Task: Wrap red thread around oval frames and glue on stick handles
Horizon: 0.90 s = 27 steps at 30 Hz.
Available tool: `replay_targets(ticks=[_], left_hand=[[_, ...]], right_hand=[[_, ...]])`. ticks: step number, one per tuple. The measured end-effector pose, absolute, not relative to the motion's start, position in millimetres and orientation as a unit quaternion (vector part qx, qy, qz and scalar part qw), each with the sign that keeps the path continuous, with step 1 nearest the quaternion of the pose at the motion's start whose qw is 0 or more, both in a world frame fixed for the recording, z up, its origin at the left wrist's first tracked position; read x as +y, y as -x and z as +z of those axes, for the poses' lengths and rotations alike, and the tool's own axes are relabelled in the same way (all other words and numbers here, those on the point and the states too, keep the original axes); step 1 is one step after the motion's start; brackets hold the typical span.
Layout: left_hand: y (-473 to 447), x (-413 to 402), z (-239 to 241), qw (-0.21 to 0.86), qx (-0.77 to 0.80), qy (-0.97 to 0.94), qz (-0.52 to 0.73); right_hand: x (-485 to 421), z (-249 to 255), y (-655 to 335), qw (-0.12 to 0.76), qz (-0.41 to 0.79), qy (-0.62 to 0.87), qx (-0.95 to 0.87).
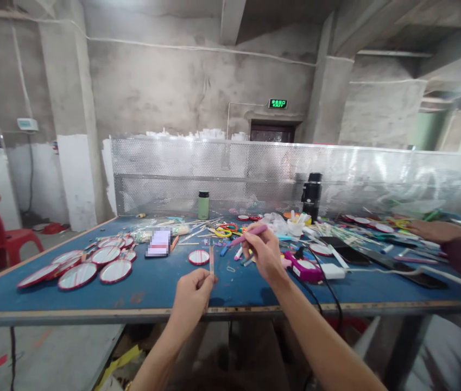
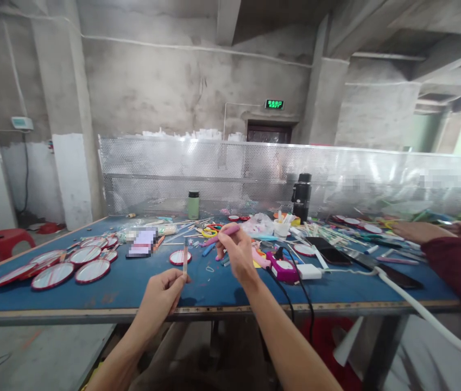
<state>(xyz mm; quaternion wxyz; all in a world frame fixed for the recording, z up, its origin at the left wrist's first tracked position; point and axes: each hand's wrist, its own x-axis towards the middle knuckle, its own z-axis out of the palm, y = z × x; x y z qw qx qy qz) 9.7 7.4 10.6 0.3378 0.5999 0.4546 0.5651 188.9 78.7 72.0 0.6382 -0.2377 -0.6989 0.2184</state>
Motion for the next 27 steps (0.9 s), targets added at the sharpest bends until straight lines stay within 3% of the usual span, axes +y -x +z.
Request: replay_targets(ticks=[4,12,19,27], left_hand=[[-10,7,11,0.338,0.461,-0.599,0.561],[-10,8,9,0.310,0.467,-0.611,0.559],[-9,10,5,0.309,0.461,-0.614,0.561],[-13,9,11,0.351,0.456,-0.587,0.569]], right_hand=[[64,59,-171,0.702,0.361,0.162,-0.592],[69,50,-168,0.744,0.438,0.138,-0.486],[58,42,-161,0.767,0.286,0.191,-0.541],[52,31,-154,0.736,0.076,0.199,-0.642]])
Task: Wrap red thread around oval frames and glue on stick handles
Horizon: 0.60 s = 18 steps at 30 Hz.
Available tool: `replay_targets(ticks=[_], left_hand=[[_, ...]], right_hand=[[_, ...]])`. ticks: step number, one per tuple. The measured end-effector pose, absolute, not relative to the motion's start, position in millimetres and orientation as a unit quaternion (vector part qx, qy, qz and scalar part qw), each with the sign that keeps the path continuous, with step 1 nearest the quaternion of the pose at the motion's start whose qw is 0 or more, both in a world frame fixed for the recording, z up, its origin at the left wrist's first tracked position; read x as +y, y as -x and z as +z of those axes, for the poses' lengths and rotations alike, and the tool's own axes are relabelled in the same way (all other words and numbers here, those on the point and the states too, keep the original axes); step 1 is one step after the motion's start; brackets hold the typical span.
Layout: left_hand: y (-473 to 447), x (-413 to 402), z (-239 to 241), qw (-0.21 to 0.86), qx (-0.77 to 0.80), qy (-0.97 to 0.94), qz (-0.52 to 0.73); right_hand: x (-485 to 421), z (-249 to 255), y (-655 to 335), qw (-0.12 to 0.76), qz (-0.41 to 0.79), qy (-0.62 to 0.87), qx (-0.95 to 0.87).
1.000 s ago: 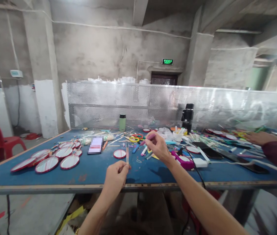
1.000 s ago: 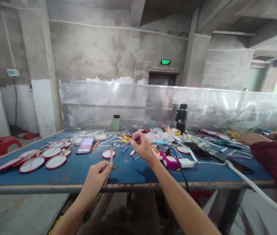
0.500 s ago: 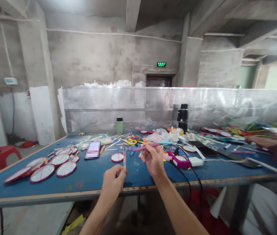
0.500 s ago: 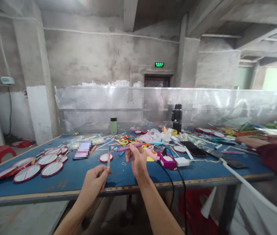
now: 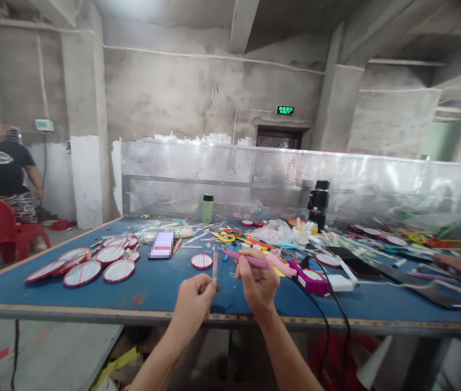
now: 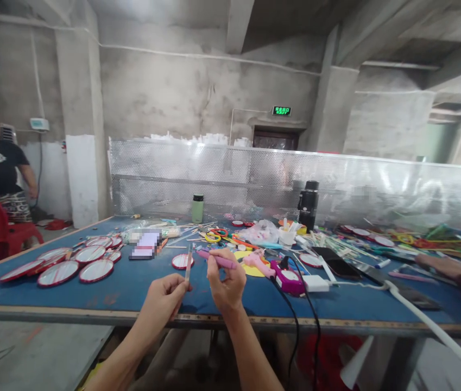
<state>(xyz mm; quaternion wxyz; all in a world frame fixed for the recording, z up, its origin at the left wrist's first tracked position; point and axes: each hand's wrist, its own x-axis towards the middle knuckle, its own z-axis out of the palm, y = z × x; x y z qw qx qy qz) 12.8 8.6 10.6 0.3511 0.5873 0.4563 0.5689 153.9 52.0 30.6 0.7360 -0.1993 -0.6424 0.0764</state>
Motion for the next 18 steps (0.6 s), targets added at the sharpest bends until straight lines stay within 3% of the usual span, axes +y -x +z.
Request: replay_targets(ticks=[7,18], left_hand=[[-11,13,4,0.302,0.466,-0.613,0.562],[-10,16,-1,0.274,0.467,-0.632,0.554]], right_hand=[[45,41,-151,0.702,-0.022,0.179,-0.689],[44,40,-151,0.681,-0.039,0.181,-0.708]])
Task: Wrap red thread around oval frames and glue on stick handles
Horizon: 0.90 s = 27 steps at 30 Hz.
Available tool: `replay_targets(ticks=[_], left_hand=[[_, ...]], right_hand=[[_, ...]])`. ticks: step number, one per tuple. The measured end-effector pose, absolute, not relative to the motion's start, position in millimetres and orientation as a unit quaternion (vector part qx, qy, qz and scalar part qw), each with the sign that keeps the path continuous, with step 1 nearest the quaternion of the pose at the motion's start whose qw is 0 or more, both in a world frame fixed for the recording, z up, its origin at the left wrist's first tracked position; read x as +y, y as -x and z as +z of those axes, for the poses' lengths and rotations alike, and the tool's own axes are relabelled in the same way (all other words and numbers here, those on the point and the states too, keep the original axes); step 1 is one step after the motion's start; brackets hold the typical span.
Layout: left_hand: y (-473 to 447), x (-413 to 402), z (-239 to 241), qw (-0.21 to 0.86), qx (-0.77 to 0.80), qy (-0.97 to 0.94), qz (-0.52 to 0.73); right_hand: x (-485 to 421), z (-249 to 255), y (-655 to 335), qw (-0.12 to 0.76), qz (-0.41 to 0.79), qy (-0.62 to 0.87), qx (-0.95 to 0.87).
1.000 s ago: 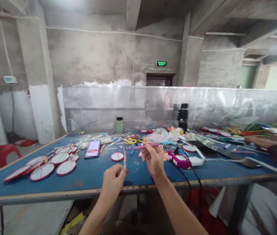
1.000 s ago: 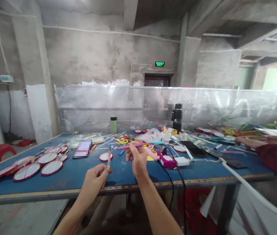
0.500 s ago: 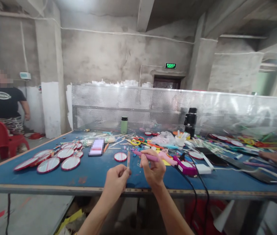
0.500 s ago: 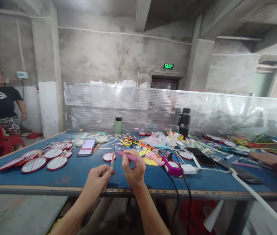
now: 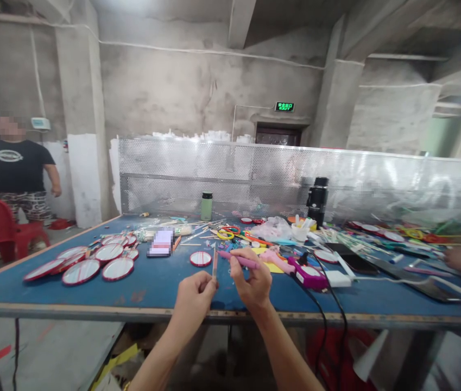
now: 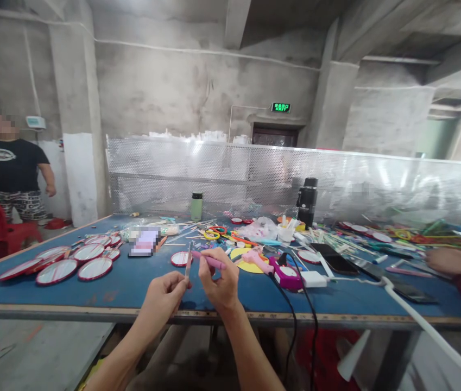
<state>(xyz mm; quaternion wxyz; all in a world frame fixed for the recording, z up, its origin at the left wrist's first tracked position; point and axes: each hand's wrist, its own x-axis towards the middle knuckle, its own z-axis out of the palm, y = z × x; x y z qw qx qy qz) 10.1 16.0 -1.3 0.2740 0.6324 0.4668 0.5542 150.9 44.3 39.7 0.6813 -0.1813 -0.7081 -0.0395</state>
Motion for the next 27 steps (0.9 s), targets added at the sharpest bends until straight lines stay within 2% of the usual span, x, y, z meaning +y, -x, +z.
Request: replay_targets(ticks=[27], left_hand=[[-9.7,16.5,-0.1,0.279,0.465,-0.633,0.552]], right_hand=[[44.1,39.3,-152.4,0.676,-0.045,0.198,-0.708]])
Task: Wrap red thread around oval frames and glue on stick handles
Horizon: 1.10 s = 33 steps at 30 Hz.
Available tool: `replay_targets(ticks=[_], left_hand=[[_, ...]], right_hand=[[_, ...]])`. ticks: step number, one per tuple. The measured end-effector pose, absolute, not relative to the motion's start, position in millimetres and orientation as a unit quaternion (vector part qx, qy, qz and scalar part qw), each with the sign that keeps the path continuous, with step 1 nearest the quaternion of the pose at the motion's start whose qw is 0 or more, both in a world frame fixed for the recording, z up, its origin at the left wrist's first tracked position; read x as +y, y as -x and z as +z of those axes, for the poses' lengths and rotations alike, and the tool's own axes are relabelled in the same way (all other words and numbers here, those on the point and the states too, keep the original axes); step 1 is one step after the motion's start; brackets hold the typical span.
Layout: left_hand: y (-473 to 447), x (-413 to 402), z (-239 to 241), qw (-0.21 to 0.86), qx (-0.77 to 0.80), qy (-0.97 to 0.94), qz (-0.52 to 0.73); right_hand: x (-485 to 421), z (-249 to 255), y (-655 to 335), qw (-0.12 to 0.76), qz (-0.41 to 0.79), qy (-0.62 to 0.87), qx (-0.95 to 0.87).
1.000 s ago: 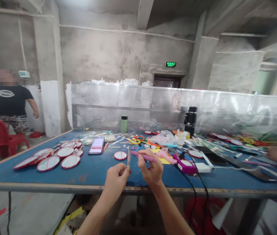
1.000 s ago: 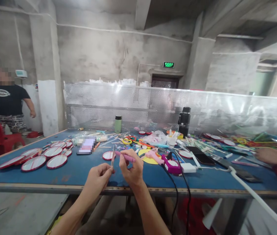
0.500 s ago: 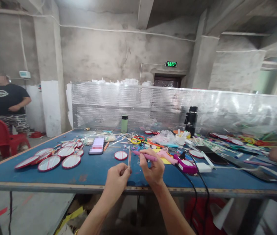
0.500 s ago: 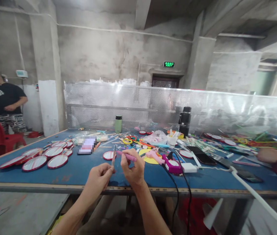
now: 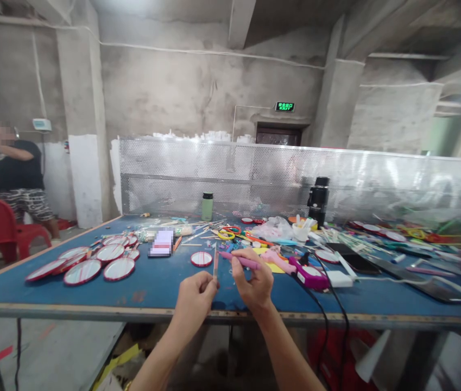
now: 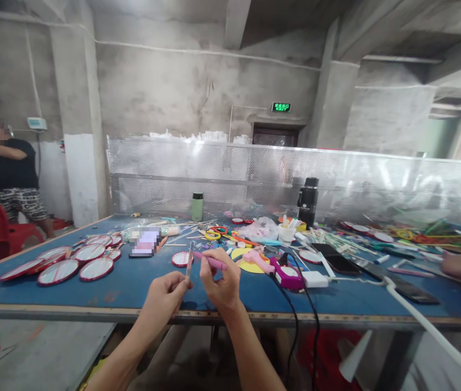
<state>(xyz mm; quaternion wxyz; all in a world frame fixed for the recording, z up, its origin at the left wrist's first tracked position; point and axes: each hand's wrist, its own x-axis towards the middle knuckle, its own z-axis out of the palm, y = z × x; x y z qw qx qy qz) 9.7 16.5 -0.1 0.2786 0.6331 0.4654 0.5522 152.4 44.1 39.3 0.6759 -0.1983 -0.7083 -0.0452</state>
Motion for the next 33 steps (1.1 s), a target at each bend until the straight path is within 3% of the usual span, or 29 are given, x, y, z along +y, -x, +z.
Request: replay_targets(ticks=[33], left_hand=[[-10.5,13.8,4.0,0.277,0.475,-0.625,0.554]], right_hand=[[42.7,40.1,-151.2,0.669,-0.054,0.191,-0.717]])
